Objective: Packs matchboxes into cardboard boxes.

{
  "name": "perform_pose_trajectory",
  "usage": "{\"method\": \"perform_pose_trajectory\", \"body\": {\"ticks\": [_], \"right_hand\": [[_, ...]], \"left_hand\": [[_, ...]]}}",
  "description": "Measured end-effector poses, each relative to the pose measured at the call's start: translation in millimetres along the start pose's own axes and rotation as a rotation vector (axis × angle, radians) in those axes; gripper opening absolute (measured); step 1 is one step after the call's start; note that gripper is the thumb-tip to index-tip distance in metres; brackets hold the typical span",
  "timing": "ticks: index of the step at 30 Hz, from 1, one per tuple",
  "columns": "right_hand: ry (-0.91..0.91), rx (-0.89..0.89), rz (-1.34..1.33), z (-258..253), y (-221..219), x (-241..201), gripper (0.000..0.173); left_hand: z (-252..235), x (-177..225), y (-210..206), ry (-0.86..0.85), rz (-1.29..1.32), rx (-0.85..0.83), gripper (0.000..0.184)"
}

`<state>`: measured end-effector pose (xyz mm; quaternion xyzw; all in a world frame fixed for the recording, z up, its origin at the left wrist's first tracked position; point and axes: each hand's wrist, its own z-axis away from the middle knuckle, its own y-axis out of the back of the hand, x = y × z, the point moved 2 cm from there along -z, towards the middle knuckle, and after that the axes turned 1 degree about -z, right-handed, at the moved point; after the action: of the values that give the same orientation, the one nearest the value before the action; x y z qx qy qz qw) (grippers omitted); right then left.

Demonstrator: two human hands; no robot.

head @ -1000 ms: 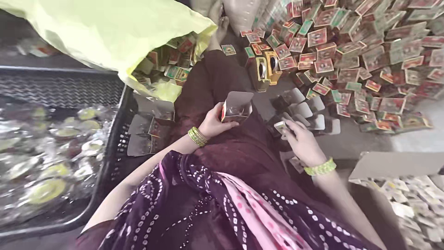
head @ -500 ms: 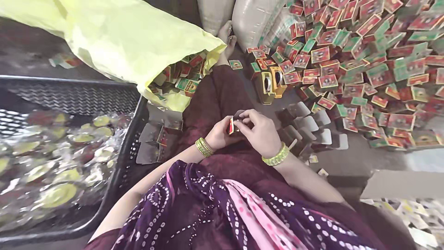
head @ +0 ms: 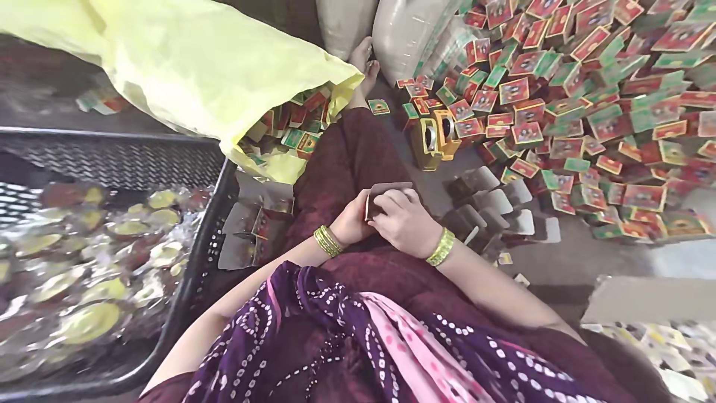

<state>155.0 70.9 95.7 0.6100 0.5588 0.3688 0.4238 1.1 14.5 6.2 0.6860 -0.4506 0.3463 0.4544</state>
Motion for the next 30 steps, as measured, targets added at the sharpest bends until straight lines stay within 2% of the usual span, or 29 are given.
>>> {"method": "perform_pose_trajectory", "body": {"ticks": [3, 6, 7, 9, 12, 14, 16, 18, 20, 21, 23, 25, 30], "right_hand": [[-0.225, 0.299, -0.225, 14, 6, 21, 0.031], [-0.608, 0.532, -0.819, 29, 4, 42, 0.028], [-0.736, 0.534, -1.042, 31, 2, 44, 0.025], [-0.915, 0.419, -1.391, 33, -4, 44, 0.024], [-0.980, 0.230, -1.679, 35, -16, 40, 0.036], [-0.963, 0.196, -1.659, 34, -20, 38, 0.038], [-0.896, 0.241, -1.490, 34, -18, 40, 0.037], [-0.727, 0.352, -1.297, 35, -15, 46, 0.034], [-0.530, 0.394, -1.144, 34, -7, 49, 0.022], [-0.443, 0.375, -1.109, 34, -1, 49, 0.016], [-0.330, 0.313, -1.026, 32, 6, 46, 0.015], [-0.299, 0.264, -0.908, 29, 9, 41, 0.016], [-0.272, 0.267, -0.728, 25, 13, 40, 0.017]], "left_hand": [[0, 11, 0, 0.027, -0.004, 0.094, 0.092], [3, 14, -4, 0.027, 0.072, 0.194, 0.114], [3, 13, -6, 0.008, 0.075, 0.200, 0.118], [4, 14, -8, -0.046, 0.057, 0.163, 0.115], [4, 18, -9, -0.137, 0.038, 0.053, 0.087], [1, 15, -8, -0.198, 0.032, 0.005, 0.064], [-1, 12, -8, -0.214, -0.007, -0.004, 0.055], [-1, 13, -8, -0.167, 0.031, 0.015, 0.059], [-1, 13, -9, -0.107, 0.107, 0.061, 0.079], [0, 12, -9, -0.086, 0.136, 0.078, 0.089], [-1, 10, -9, -0.084, 0.139, 0.099, 0.095], [-1, 8, -10, -0.087, 0.121, 0.093, 0.097], [-1, 11, -9, -0.044, 0.134, 0.042, 0.100]]}}
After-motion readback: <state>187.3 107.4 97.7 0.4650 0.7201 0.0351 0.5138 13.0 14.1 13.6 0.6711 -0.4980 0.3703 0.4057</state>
